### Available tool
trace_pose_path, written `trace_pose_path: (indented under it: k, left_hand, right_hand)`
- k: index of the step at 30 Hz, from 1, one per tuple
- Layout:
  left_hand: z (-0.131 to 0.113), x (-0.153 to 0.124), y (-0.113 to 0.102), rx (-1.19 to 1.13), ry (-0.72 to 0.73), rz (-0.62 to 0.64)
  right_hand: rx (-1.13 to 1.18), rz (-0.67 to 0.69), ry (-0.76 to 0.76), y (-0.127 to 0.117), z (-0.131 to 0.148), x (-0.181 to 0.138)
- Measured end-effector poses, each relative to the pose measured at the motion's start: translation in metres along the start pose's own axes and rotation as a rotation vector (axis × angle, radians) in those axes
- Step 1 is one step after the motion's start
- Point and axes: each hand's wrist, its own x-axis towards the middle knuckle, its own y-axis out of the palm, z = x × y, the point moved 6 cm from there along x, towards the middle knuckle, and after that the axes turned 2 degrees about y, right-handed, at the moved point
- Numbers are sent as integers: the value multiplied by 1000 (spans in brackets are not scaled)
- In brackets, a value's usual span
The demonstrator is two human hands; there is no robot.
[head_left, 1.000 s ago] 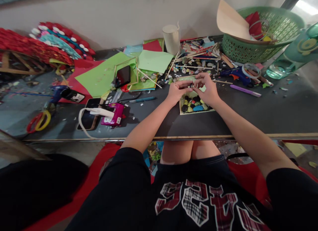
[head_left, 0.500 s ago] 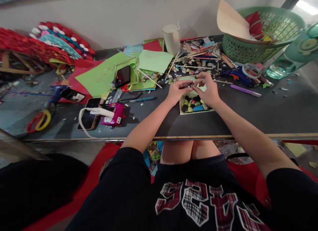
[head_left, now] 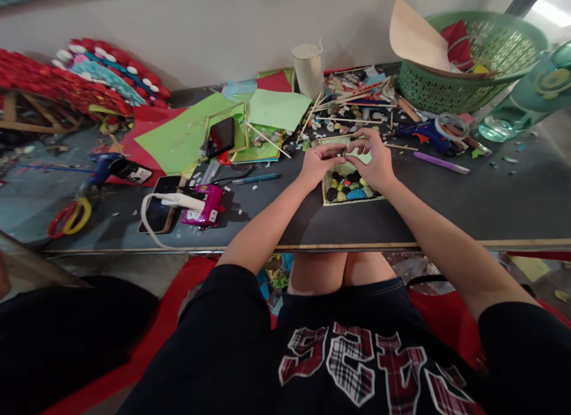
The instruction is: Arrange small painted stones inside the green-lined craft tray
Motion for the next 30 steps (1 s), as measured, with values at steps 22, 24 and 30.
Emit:
trace_pose_path:
  k: [22,24,30]
  left_hand:
    - [0,0,2,0,21,42]
    - [0,0,2,-11,17,47]
    - [0,1,3,-23,5,41]
  right_hand:
    - [76,74,-39,6,-1,1]
    - [59,68,-22,5,-1,1]
    - [33,49,-38,4,-1,2]
